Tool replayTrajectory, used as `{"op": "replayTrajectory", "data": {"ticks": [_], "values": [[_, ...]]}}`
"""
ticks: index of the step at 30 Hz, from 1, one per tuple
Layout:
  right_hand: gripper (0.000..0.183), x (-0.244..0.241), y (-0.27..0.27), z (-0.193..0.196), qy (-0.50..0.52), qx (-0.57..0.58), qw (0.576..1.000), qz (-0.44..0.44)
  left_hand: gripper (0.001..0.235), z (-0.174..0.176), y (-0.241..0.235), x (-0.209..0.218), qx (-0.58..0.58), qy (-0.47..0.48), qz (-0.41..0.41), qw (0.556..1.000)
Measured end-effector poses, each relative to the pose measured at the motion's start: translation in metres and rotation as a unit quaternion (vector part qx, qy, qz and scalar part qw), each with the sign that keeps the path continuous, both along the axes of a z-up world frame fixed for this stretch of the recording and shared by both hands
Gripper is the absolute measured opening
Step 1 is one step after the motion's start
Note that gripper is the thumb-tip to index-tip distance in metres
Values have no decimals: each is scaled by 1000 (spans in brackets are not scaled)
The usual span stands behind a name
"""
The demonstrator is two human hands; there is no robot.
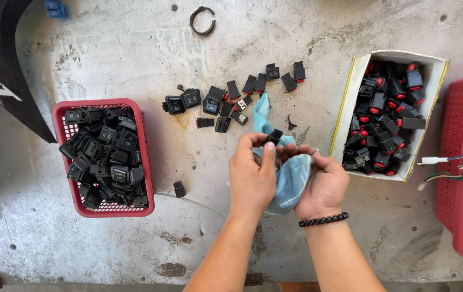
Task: The person sits on the floor and cleans small black and red plastic switches using a light blue cloth. They pick up switches from a red basket and the floor, wipe them, and place them back into the basket or onto the floor.
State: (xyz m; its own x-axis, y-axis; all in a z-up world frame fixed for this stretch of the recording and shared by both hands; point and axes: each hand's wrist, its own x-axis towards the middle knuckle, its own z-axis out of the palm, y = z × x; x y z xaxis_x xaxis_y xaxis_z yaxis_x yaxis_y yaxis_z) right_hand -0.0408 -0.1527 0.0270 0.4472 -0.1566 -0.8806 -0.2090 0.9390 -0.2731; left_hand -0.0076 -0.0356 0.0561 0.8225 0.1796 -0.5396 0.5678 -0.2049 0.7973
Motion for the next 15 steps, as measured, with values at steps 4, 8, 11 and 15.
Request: {"op": "replayTrajectory", "data": {"ticks": [4,8,11,15], "values": [[27,-2,4,4,94,-272,931,226,15,-3,-2,-6,1,7,6,1000],[36,-10,-5,13,171,-456,775,402,14,-3,-5,-5,14,-12,41,999],[53,-14,-10,24,187,-425,738,490,14,-1,-6,-6,-11,-25,70,997],[27,-13,-3,41,1,-581,651,489,12,0,-8,-7,-57,-29,85,994]]}}
